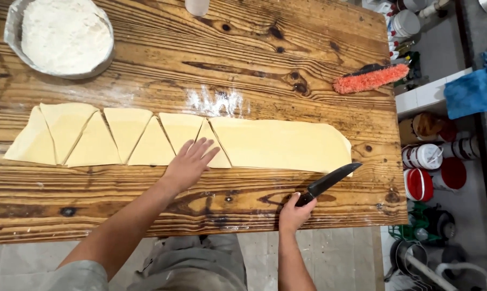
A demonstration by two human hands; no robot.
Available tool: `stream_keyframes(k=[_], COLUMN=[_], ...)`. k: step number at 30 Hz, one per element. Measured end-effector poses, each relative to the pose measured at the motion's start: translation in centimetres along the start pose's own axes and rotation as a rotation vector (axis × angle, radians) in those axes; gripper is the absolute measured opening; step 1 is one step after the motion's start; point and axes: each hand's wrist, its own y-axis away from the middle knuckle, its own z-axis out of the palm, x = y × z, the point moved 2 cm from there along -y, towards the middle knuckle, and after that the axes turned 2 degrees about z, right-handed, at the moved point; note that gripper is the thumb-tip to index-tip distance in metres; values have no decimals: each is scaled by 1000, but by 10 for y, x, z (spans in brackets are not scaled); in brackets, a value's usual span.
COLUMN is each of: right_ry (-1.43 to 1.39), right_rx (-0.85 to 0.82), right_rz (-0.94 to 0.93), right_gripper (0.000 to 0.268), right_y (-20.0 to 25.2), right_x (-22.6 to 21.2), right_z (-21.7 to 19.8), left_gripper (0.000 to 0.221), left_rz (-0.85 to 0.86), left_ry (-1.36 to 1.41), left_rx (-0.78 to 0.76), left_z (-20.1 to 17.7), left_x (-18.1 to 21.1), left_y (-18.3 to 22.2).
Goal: Cleaning the workbench, preparing a long strip of dough, and cutting it into triangles for pastries
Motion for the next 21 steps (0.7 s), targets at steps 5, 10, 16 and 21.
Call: stream_keyframes(k=[5, 10, 16, 21], right_ry=[-80, -216, -408, -489], right_rx=[-46, -114, -423, -806], right_rz=[-23, -50, -51, 150], right_gripper=[56, 29, 19, 23], right_y=[-4, 2, -4, 18], right_x=[10, -26, -12, -100], right_z=[2, -16, -15, -26], left_gripper=[98, 78, 73, 69], left_rz=[-99, -202, -232, -185], left_ry=[168, 158, 139, 141], left_rx=[-63, -64, -52, -136], left_z=[-31, -48, -32, -44], left_x=[3, -13, -26, -14], left_y=[-4, -39, -65, -94])
